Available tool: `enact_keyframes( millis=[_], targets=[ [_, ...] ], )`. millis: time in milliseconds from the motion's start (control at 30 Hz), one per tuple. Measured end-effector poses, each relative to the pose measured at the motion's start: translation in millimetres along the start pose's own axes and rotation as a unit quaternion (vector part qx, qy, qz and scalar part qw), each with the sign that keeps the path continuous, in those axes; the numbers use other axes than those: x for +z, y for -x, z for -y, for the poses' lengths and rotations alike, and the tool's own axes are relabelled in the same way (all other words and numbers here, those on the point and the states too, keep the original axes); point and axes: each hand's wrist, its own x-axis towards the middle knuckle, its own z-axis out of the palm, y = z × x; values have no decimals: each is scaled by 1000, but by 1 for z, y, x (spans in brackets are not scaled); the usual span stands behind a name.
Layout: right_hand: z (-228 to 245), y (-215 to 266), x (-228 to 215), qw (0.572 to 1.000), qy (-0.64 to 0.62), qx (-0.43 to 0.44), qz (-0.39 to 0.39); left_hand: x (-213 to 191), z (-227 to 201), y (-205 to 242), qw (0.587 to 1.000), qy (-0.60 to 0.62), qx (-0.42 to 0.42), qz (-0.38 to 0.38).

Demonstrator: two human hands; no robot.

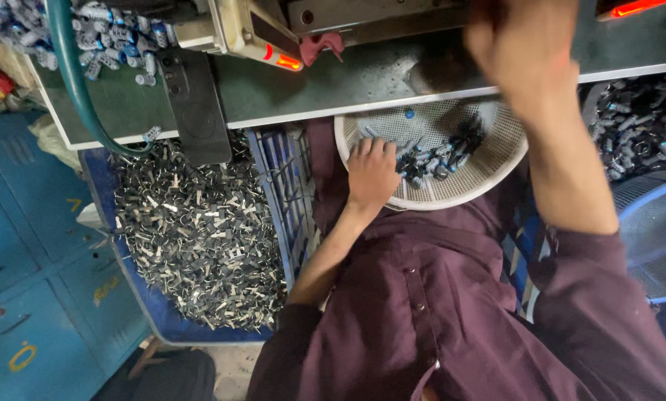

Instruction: The person assembles small keychain components by hand, picking parts from a white basket and inserting them into a machine. The person repeatedly handles the parts and places them into the machine, then collects the finished items into a blue bin.

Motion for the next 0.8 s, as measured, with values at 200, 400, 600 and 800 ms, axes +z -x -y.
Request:
enact_keyframes(
  millis=[200,400,600,800],
  targets=[
    [84,63,8,969,-245,-17,-17,-35,-3,7,971,239,13,-32],
    [104,137,46,902,-359,233,-63,-56,-20,3,878,466,-54,-92],
    [108,172,68,792,-527,292,-100,-67,-27,0,872,483,-50,-66],
    [101,163,75,506,-676,504,-183,-115,-38,0,868,492,-23,-59]
  ],
)
